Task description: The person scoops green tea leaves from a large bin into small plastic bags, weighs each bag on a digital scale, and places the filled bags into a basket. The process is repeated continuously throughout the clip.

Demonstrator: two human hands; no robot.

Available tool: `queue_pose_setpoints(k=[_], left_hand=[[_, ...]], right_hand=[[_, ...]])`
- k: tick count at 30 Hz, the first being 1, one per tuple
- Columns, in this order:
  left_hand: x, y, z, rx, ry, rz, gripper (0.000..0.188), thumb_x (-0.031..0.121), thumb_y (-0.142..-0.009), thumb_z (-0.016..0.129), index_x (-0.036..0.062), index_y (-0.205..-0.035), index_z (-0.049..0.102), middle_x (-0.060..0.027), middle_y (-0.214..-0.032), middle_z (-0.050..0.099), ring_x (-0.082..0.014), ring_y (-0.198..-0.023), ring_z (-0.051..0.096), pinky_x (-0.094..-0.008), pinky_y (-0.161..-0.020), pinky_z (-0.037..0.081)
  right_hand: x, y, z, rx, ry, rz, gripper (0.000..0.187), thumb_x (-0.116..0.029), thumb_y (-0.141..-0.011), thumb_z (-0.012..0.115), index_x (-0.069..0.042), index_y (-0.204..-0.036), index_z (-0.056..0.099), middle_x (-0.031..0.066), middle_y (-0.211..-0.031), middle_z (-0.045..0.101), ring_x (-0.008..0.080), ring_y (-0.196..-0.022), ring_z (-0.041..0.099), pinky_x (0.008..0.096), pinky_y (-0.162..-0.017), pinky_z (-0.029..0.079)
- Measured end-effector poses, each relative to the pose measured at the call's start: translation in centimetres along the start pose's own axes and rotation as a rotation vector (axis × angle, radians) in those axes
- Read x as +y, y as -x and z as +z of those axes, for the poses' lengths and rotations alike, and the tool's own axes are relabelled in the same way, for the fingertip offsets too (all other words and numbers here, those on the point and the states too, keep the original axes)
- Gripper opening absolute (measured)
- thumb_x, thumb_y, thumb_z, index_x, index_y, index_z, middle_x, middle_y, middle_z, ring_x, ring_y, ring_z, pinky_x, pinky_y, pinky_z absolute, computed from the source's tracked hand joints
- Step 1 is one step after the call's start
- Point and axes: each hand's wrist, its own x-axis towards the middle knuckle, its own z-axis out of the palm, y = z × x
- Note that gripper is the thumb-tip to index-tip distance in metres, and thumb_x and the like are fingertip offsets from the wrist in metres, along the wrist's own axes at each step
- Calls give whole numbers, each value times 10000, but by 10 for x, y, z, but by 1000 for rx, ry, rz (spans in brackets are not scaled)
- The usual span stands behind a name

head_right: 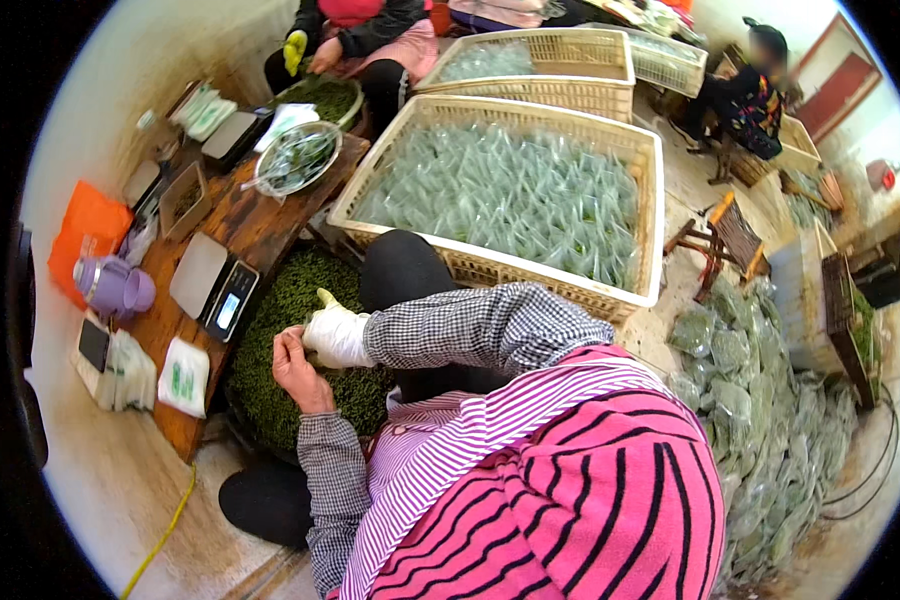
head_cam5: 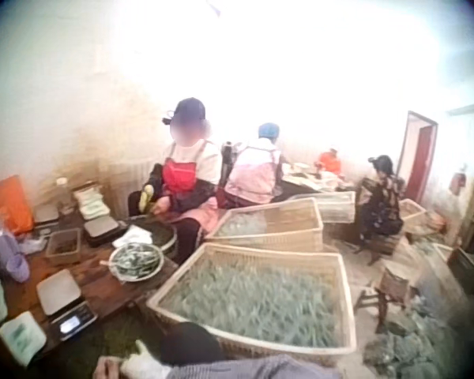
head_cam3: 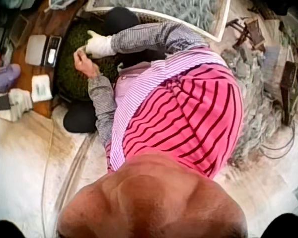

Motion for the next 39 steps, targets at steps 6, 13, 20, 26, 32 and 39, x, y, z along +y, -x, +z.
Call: queue_pose_setpoints(k=[6,13,20,26,32,39], left_hand=[[16,-21,33,-75,57,86,225,159,-992,486,9,-849,572,-24,-849,586,-108,-796,529,-269,-761,448],[24,-21,85,-151,42,32,205,153,-985,497,21,-878,611,-23,-864,602,-111,-796,536,-267,-768,452],[23,-42,140,-249,167,100,164,147,-958,559,25,-877,633,3,-828,612,-85,-795,536,-239,-772,432],[18,-68,174,-270,235,98,192,182,-974,541,29,-922,645,-6,-916,651,-75,-854,556,-232,-801,433],[19,-73,226,-348,300,149,180,161,-976,532,26,-914,632,-12,-928,644,-89,-899,560,-238,-831,427],[0,-39,287,-682,61,229,171,149,-974,509,45,-1080,595,-59,-1362,432,-151,-1175,464,-311,-993,389]], right_hand=[[23,45,2,519,-455,-50,283,-307,-927,509,-130,-1090,659,71,-1159,637,323,-1178,525,712,-1042,76],[61,71,-25,563,20,-18,212,-275,-835,599,-104,-930,682,59,-987,648,272,-1131,535,704,-1033,124],[94,103,-50,515,39,104,275,-297,-872,596,-191,-1122,639,84,-1166,614,284,-1138,535,740,-1008,85],[123,147,-53,864,185,59,571,-233,-816,672,-151,-1348,480,40,-1266,587,303,-1273,456,648,-1075,101],[144,175,-71,1292,-102,33,900,-194,-698,782,-101,-1454,301,79,-1432,421,280,-1353,344,475,-1123,173],[177,228,-54,1123,-709,293,362,-24,-862,638,-58,-1220,595,86,-1059,680,145,-960,621,279,-846,493]])
